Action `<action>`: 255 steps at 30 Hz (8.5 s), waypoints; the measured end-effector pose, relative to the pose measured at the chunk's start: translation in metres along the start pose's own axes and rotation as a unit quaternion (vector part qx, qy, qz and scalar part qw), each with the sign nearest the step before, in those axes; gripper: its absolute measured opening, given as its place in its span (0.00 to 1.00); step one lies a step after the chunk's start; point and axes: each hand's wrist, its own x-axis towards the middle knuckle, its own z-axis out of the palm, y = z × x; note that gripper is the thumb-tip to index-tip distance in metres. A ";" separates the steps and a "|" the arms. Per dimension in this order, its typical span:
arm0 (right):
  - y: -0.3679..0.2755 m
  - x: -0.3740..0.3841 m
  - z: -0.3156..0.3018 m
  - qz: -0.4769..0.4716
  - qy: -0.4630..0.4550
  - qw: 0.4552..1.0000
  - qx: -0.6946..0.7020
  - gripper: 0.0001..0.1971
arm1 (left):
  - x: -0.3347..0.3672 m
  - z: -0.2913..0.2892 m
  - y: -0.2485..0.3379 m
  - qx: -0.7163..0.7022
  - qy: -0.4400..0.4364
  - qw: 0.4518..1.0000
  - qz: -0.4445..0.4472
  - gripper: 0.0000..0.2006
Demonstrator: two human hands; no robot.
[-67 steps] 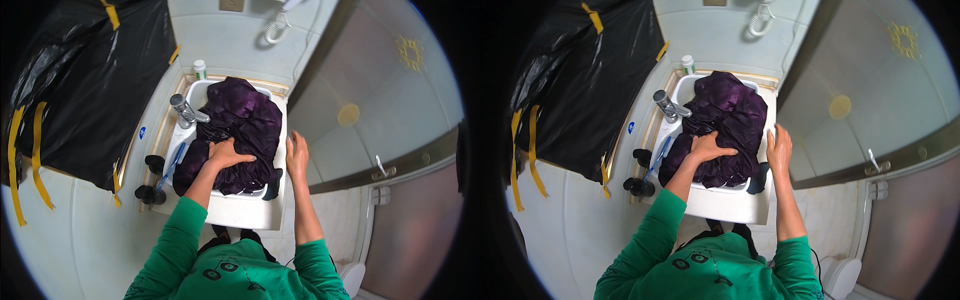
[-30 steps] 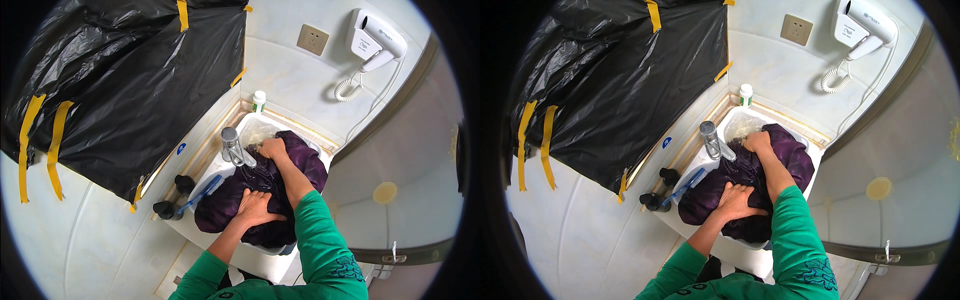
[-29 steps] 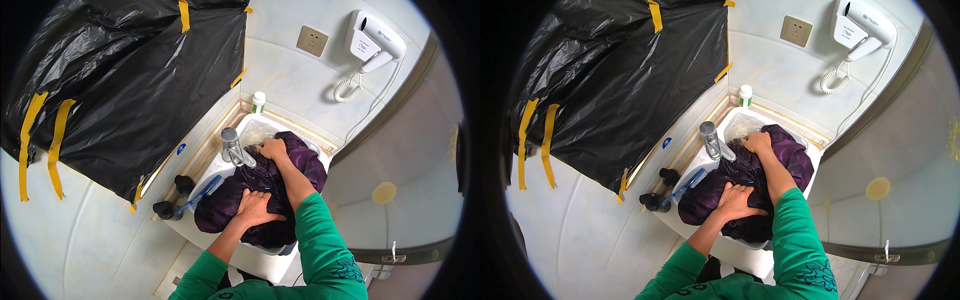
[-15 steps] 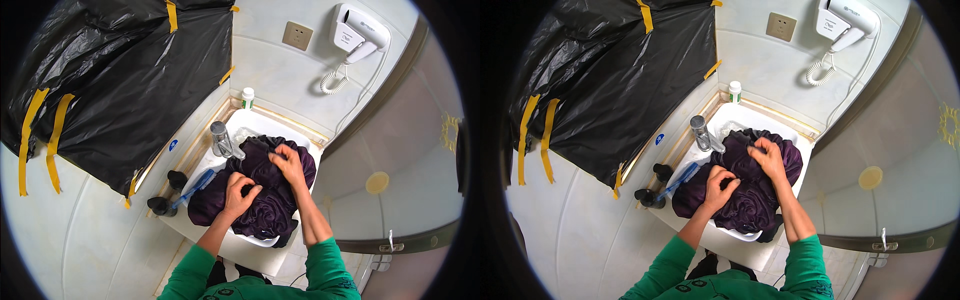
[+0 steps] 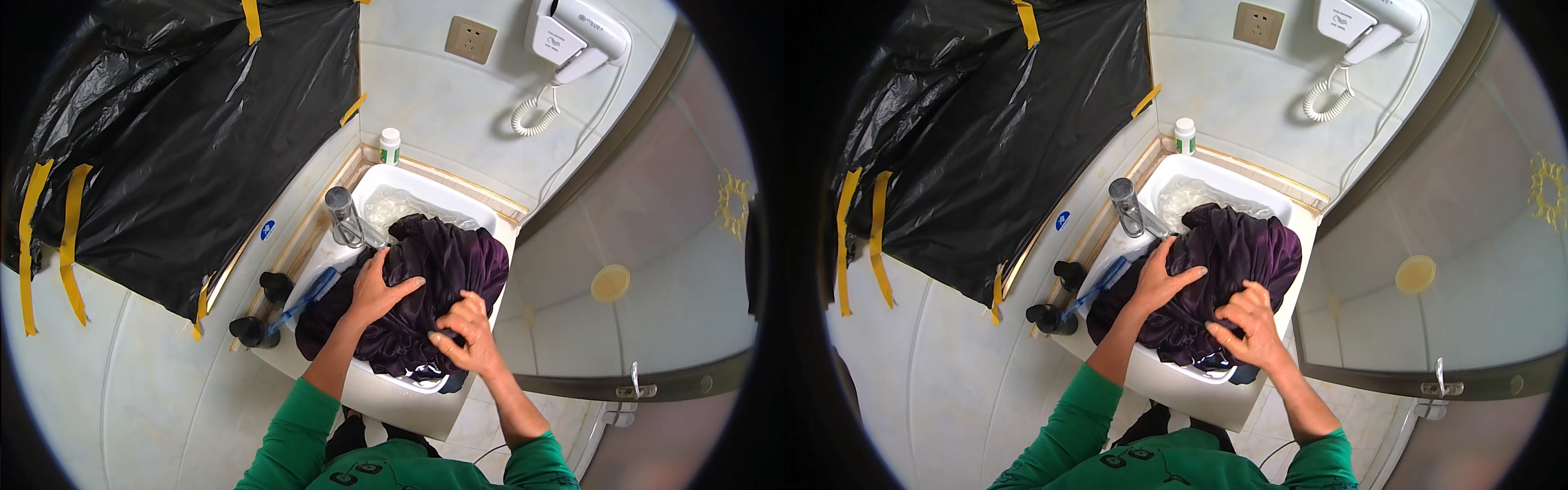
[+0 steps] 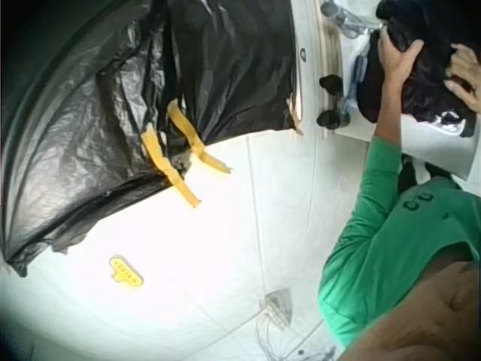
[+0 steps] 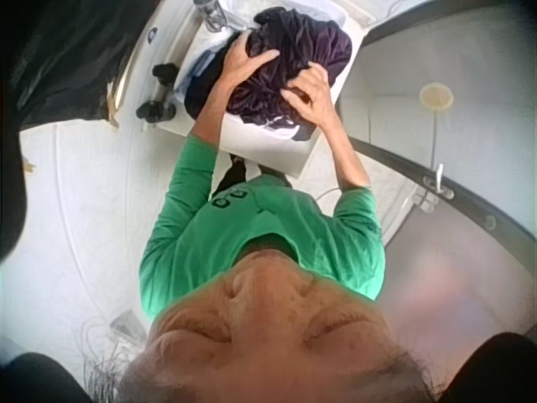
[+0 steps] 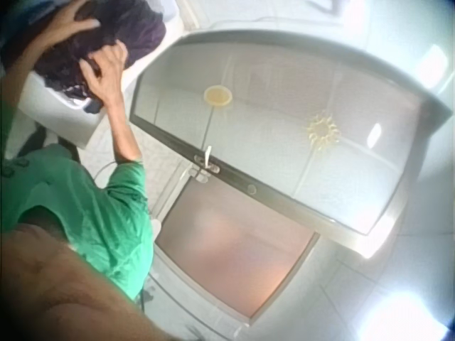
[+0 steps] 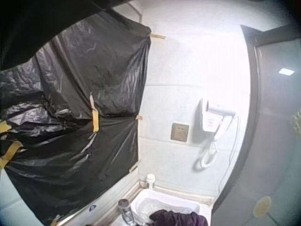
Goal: The person washes a dark garment by hand in a bathroom sink, then moves it to the floor to apply a white powder and scrub with a brush. They rinse the garment using a handheld shower and continue scrubbing and wringing it on the floor.
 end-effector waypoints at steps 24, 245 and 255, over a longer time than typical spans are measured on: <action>0.287 0.103 0.088 0.365 -0.045 0.854 0.369 0.13 | -0.072 0.033 0.023 -0.019 0.130 0.988 0.087 0.32; 0.070 0.071 0.035 0.394 -0.032 0.918 0.034 0.38 | -0.170 -0.041 -0.047 -0.247 -0.006 0.967 0.056 0.18; 0.061 0.028 0.014 0.379 0.230 0.797 0.410 0.21 | -0.139 -0.043 -0.069 -0.208 0.082 0.974 -0.024 0.29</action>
